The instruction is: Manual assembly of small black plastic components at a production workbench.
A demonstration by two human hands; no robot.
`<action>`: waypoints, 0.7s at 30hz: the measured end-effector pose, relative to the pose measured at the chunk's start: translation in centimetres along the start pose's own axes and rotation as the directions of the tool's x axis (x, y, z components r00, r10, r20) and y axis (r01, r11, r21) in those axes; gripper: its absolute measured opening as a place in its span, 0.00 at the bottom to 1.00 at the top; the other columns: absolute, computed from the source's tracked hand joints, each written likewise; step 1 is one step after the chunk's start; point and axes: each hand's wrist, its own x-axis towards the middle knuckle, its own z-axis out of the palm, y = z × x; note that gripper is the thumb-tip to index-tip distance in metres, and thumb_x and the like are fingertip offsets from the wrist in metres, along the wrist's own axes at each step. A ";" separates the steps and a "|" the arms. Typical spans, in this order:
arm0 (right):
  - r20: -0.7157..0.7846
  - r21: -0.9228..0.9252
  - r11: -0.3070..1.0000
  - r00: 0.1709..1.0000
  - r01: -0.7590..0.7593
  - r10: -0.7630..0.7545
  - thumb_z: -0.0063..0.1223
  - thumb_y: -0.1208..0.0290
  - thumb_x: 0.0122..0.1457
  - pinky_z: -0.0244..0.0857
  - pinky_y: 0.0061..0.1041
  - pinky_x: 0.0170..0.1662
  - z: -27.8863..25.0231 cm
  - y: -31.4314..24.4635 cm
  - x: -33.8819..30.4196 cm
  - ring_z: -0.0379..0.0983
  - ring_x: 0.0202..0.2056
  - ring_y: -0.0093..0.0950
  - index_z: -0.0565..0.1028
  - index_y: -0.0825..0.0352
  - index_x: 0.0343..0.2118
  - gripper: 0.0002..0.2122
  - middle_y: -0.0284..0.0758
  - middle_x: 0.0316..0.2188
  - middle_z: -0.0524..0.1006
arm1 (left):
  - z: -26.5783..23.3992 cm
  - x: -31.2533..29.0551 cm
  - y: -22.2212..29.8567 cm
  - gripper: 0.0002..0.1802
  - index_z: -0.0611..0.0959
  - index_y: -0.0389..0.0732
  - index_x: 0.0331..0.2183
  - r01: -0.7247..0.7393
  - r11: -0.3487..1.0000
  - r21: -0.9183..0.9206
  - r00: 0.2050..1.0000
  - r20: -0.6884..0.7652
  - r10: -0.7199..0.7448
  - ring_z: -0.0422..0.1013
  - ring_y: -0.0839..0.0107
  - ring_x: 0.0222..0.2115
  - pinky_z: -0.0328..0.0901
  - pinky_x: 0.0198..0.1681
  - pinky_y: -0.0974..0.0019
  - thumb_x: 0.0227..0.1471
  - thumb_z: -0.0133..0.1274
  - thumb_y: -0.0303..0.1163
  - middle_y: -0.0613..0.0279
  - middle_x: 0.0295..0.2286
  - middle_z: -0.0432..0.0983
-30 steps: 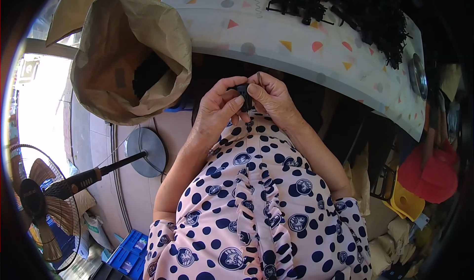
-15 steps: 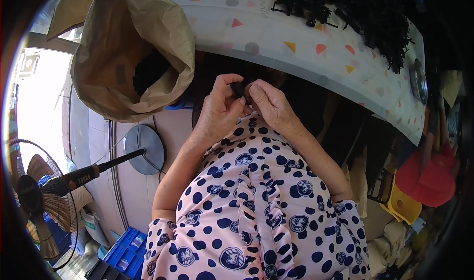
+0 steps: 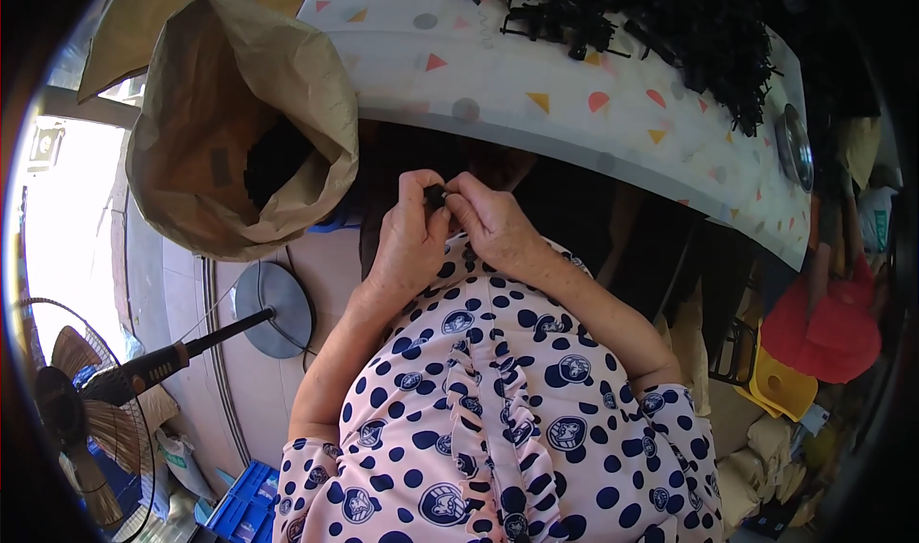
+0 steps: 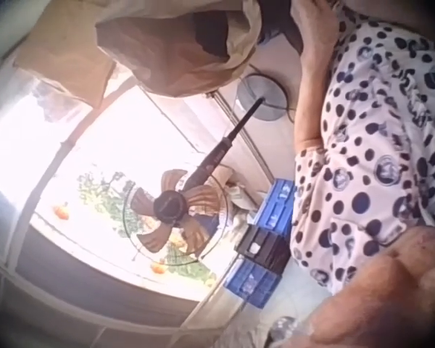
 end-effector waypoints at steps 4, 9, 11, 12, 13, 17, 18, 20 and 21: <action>-0.024 0.020 1.000 1.000 0.011 -0.011 0.42 0.71 0.64 0.67 0.24 0.30 0.5 0.2 0.6 0.73 0.25 0.29 0.67 0.69 0.33 0.07 0.40 0.22 0.74 | -0.1 0.5 0.0 0.16 0.63 0.37 0.43 -0.064 0.984 0.167 0.997 -0.031 0.070 0.72 0.71 0.23 0.68 0.28 0.68 0.52 0.44 0.16 0.53 0.22 0.74; -0.109 0.082 0.996 0.994 0.041 -0.032 0.44 0.71 0.63 0.64 0.30 0.26 0.3 0.0 1.0 0.71 0.22 0.40 0.67 0.68 0.33 0.06 0.44 0.20 0.72 | -0.4 1.2 0.9 0.15 0.66 0.39 0.42 -0.022 0.996 0.082 0.999 -0.034 0.025 0.73 0.49 0.27 0.67 0.29 0.58 0.51 0.46 0.18 0.46 0.26 0.73; -0.029 0.188 0.979 0.997 0.077 -0.072 0.43 0.69 0.64 0.64 0.21 0.29 -0.8 -0.6 1.6 0.69 0.23 0.23 0.69 0.68 0.37 0.07 0.36 0.22 0.72 | -1.1 1.6 2.0 0.15 0.66 0.39 0.41 -0.044 0.994 0.102 0.998 -0.030 0.048 0.73 0.49 0.26 0.67 0.29 0.58 0.51 0.48 0.19 0.46 0.26 0.73; -0.044 0.087 0.993 0.996 0.078 -0.075 0.46 0.68 0.63 0.64 0.21 0.29 -2.0 -1.2 2.2 0.68 0.23 0.21 0.69 0.67 0.38 0.08 0.35 0.22 0.71 | -1.8 1.8 1.2 0.15 0.67 0.39 0.41 -0.113 0.984 0.136 0.989 -0.077 0.124 0.73 0.51 0.26 0.66 0.28 0.59 0.50 0.50 0.21 0.47 0.26 0.73; -0.060 -0.014 0.997 0.995 0.075 -0.076 0.48 0.68 0.62 0.64 0.20 0.29 -3.6 -1.2 3.1 0.67 0.24 0.19 0.70 0.67 0.39 0.08 0.33 0.22 0.70 | -2.9 2.2 1.5 0.14 0.67 0.40 0.40 -0.099 0.985 0.142 0.977 -0.175 0.124 0.74 0.56 0.24 0.66 0.26 0.60 0.50 0.50 0.21 0.49 0.24 0.73; -0.366 -0.727 0.685 0.818 0.046 -0.443 0.53 0.75 0.54 0.67 0.28 0.30 -12.8 1.4 6.7 0.73 0.24 0.30 0.70 0.63 0.43 0.13 0.35 0.27 0.73 | -11.8 3.5 1.3 0.17 0.68 0.44 0.45 -0.001 0.869 0.495 0.873 -0.424 0.242 0.72 0.63 0.23 0.66 0.28 0.64 0.52 0.49 0.24 0.55 0.24 0.75; -0.362 -0.727 0.685 0.819 0.050 -0.445 0.53 0.75 0.54 0.67 0.28 0.30 -14.5 1.8 7.2 0.73 0.24 0.30 0.70 0.63 0.43 0.13 0.35 0.27 0.73 | -13.1 3.1 1.9 0.19 0.68 0.43 0.48 0.131 0.831 0.540 0.888 -0.436 0.144 0.73 0.58 0.34 0.67 0.39 0.61 0.52 0.48 0.24 0.52 0.34 0.75; -0.168 -0.903 0.429 0.937 -0.021 -0.308 0.52 0.78 0.52 0.67 0.32 0.30 -17.0 2.2 7.9 0.73 0.26 0.35 0.70 0.62 0.44 0.15 0.34 0.29 0.72 | -14.5 2.9 1.1 0.23 0.68 0.43 0.50 0.043 0.680 0.732 0.825 -0.410 0.389 0.67 0.53 0.46 0.63 0.49 0.59 0.51 0.49 0.23 0.49 0.45 0.68; -0.161 -0.904 0.428 0.937 -0.015 -0.309 0.52 0.78 0.52 0.67 0.32 0.30 -18.1 2.7 8.3 0.73 0.26 0.35 0.70 0.62 0.44 0.15 0.34 0.29 0.72 | -14.3 2.9 1.2 0.23 0.68 0.43 0.50 0.049 0.681 0.731 0.823 -0.416 0.386 0.67 0.53 0.46 0.63 0.49 0.59 0.51 0.49 0.23 0.49 0.45 0.68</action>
